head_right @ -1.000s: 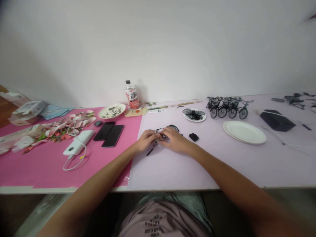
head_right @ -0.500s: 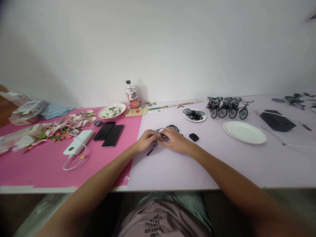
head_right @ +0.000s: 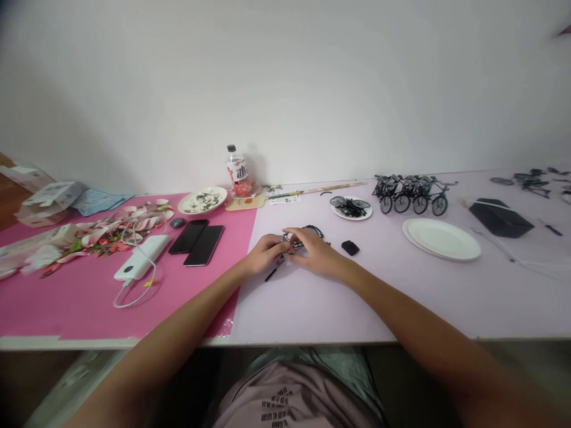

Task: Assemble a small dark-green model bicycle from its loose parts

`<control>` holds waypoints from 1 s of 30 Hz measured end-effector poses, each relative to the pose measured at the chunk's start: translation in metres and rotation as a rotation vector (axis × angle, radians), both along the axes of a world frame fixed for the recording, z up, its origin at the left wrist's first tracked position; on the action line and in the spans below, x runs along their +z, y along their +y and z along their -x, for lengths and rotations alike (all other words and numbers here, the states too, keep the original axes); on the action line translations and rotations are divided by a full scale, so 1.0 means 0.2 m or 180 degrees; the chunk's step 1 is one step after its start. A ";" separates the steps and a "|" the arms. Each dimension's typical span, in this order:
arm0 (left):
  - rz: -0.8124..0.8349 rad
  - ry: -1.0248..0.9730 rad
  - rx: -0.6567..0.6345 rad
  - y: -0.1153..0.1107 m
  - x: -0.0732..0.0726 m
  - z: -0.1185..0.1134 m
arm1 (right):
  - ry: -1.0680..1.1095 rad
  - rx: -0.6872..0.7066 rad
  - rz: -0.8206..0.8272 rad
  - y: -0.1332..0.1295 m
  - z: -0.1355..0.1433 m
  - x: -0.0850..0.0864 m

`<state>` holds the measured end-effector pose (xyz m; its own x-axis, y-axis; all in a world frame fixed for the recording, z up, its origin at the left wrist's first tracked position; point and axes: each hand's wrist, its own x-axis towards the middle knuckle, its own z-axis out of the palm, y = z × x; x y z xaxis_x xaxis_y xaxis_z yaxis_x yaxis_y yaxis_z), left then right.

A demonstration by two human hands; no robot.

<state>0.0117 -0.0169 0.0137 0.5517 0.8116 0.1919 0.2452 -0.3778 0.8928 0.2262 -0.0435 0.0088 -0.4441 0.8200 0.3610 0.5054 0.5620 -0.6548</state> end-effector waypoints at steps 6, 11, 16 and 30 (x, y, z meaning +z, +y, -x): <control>-0.0051 -0.0107 -0.0024 0.00 -0.01 0.00 | 0.0096 0.0083 -0.0128 -0.01 0.00 0.01; -0.0070 -0.0109 -0.0003 -0.01 0.00 -0.01 | 0.0137 0.0013 -0.0104 -0.01 0.00 0.01; -0.0149 -0.0410 0.0194 -0.03 0.03 -0.02 | 0.0159 -0.0020 -0.0083 -0.01 0.01 0.02; 0.0812 -0.1541 0.0771 0.04 0.01 -0.01 | 0.0178 -0.0297 0.0193 -0.03 0.01 0.08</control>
